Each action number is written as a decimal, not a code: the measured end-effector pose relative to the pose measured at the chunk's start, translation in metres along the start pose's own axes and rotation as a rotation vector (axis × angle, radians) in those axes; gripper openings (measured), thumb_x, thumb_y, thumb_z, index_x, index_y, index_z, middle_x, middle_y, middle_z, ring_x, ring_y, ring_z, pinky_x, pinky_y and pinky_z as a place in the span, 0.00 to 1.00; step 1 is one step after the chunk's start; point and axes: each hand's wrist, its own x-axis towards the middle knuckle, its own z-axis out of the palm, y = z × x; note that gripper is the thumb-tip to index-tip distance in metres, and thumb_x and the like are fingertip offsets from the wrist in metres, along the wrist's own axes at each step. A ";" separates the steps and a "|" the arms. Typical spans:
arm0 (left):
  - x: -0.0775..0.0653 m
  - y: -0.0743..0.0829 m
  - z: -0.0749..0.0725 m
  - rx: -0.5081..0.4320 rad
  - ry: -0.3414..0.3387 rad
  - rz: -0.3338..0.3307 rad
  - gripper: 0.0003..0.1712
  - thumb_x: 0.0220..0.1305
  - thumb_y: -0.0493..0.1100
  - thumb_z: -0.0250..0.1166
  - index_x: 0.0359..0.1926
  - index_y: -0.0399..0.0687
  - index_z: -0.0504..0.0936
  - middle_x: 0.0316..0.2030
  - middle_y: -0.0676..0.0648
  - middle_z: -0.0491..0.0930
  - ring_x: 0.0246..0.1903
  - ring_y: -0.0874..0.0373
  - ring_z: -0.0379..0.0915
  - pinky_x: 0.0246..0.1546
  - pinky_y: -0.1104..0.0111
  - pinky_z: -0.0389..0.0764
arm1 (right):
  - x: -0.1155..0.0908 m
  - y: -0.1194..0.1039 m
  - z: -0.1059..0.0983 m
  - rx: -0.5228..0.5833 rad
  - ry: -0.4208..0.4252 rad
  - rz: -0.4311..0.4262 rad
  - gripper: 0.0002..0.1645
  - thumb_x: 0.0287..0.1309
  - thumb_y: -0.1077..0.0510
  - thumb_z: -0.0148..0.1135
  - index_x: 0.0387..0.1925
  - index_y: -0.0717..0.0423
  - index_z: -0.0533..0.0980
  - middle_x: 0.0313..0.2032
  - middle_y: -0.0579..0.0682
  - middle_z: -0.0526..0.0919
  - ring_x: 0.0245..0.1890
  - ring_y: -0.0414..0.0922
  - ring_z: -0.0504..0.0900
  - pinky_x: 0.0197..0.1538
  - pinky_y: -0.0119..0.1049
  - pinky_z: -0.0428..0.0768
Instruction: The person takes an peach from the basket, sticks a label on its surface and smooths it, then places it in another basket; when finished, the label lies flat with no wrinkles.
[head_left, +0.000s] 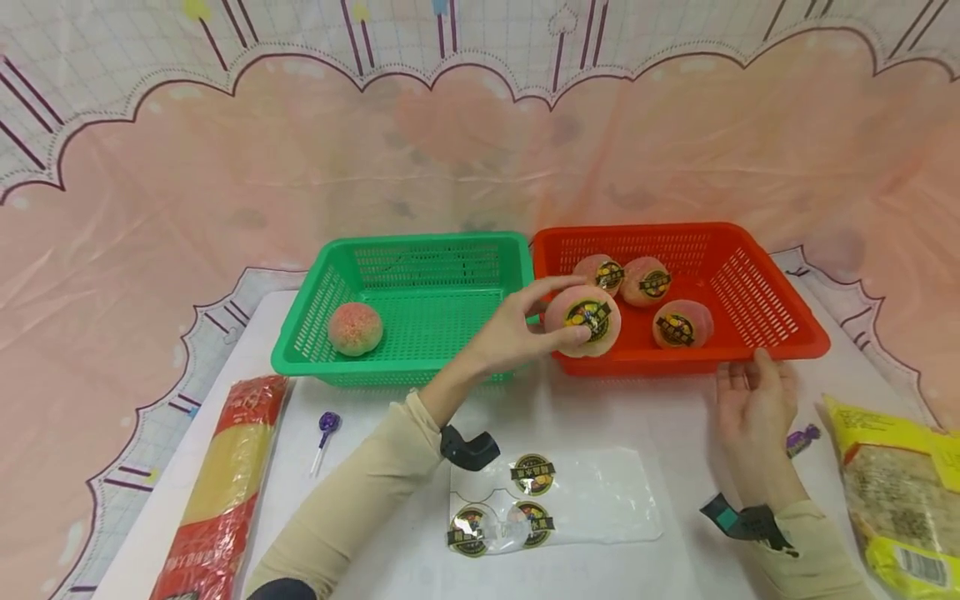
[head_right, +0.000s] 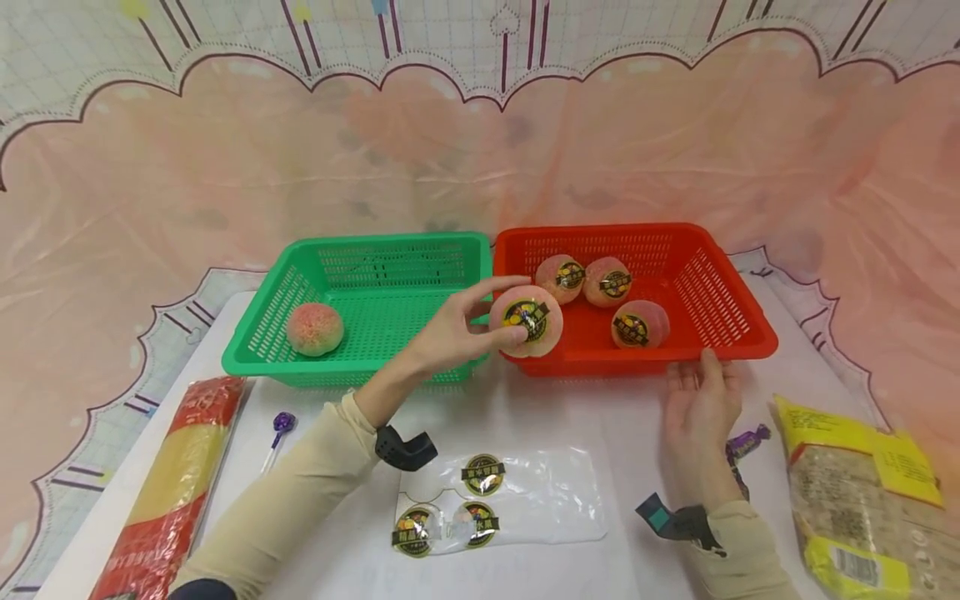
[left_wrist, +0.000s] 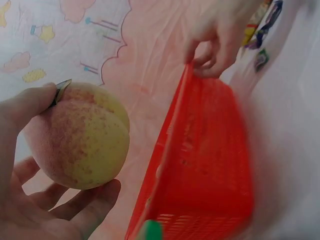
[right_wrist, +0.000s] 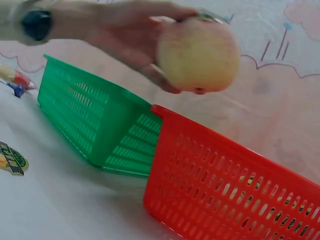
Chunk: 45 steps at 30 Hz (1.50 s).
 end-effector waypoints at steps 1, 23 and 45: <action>0.006 0.000 -0.003 0.001 0.008 -0.008 0.32 0.51 0.47 0.65 0.58 0.58 0.66 0.51 0.54 0.71 0.47 0.58 0.68 0.39 0.70 0.77 | 0.000 0.000 0.000 0.001 0.001 0.001 0.27 0.54 0.64 0.57 0.54 0.42 0.63 0.52 0.43 0.72 0.55 0.40 0.67 0.61 0.34 0.66; 0.148 -0.064 0.003 0.130 -0.114 -0.202 0.35 0.46 0.61 0.65 0.57 0.63 0.66 0.54 0.57 0.68 0.56 0.62 0.63 0.55 0.64 0.68 | 0.000 0.001 -0.003 -0.010 -0.010 0.028 0.27 0.56 0.63 0.55 0.54 0.40 0.60 0.53 0.43 0.70 0.58 0.39 0.64 0.63 0.33 0.62; 0.167 -0.083 0.045 0.346 -0.307 -0.157 0.35 0.48 0.58 0.65 0.58 0.58 0.68 0.49 0.58 0.74 0.50 0.65 0.67 0.50 0.76 0.69 | 0.006 -0.002 -0.002 -0.006 -0.053 -0.015 0.25 0.56 0.65 0.54 0.53 0.45 0.60 0.53 0.45 0.68 0.54 0.41 0.66 0.62 0.34 0.65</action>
